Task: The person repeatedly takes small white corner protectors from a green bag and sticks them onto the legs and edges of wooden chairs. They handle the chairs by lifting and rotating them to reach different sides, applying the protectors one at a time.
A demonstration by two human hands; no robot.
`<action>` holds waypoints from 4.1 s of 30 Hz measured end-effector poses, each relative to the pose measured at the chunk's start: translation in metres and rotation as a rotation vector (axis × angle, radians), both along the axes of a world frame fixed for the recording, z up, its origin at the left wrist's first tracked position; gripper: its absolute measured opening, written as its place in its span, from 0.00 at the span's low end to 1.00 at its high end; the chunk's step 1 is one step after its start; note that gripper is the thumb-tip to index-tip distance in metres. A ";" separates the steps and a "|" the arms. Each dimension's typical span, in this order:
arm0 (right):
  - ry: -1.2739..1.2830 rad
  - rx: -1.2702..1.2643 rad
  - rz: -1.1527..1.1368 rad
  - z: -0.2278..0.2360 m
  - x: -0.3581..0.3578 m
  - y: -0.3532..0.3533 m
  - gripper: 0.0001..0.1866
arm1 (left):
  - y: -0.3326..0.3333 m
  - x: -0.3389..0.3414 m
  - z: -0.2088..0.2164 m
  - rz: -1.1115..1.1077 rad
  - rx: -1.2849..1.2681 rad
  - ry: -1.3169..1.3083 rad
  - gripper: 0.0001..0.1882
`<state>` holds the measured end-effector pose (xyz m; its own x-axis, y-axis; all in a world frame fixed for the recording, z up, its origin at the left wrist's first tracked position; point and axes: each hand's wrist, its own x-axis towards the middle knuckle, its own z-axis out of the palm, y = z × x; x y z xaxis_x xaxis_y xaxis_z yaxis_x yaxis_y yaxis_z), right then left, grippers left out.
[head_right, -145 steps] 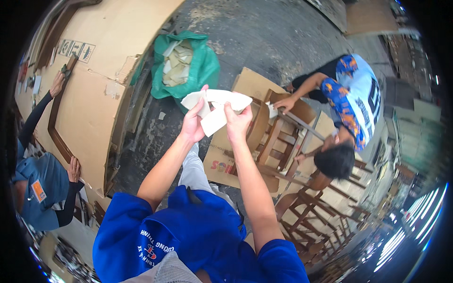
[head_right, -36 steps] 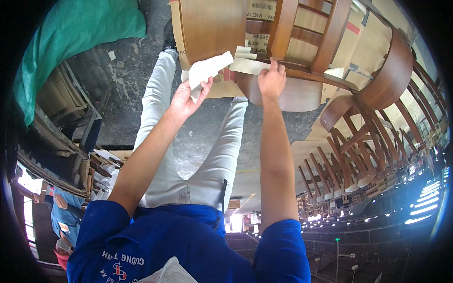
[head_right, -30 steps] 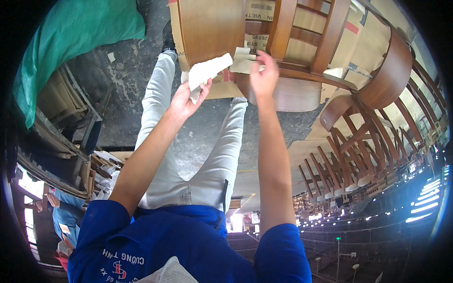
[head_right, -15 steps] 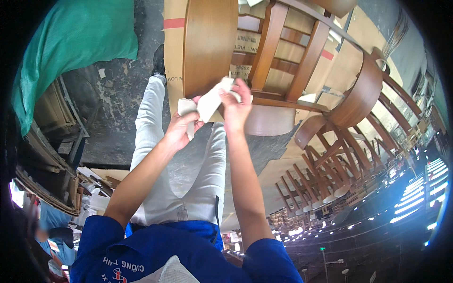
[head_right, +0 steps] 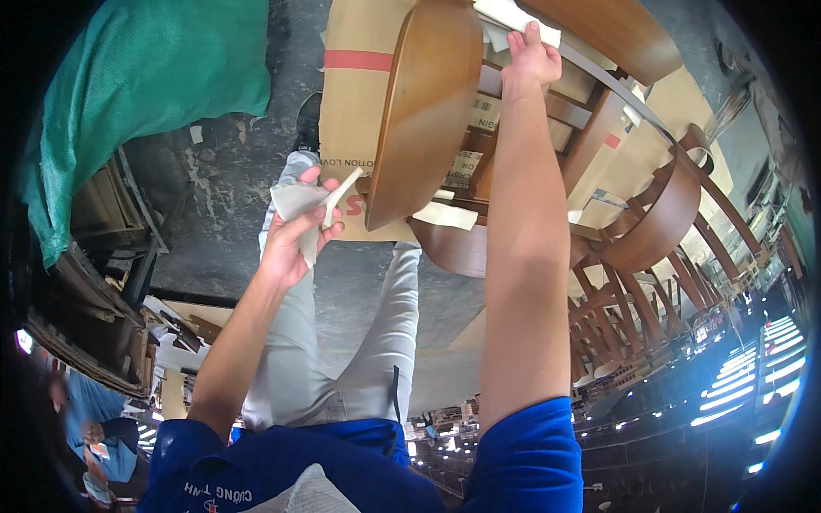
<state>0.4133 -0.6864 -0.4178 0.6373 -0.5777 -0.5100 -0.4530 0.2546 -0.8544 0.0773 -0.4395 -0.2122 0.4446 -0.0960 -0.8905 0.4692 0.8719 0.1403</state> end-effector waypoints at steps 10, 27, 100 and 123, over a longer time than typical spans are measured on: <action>0.034 -0.155 0.125 -0.016 0.000 -0.018 0.44 | -0.009 0.009 0.003 0.028 0.010 -0.081 0.35; 0.186 0.576 0.777 0.175 -0.233 -0.034 0.14 | -0.093 0.059 0.012 -0.573 0.715 -0.549 0.28; 0.760 -0.045 -0.646 0.188 -0.822 -0.252 0.18 | -0.307 0.106 -0.030 -1.361 1.646 -1.570 0.13; -0.013 -0.038 1.066 0.398 -0.211 0.043 0.15 | 0.290 -0.207 0.195 -0.191 0.936 -0.014 0.26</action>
<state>0.2026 -0.6439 -0.0199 0.8284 0.2656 -0.4932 -0.4174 -0.2947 -0.8596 -0.1300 -0.1495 -0.0168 0.5063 0.5806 -0.6376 0.5848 0.3123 0.7487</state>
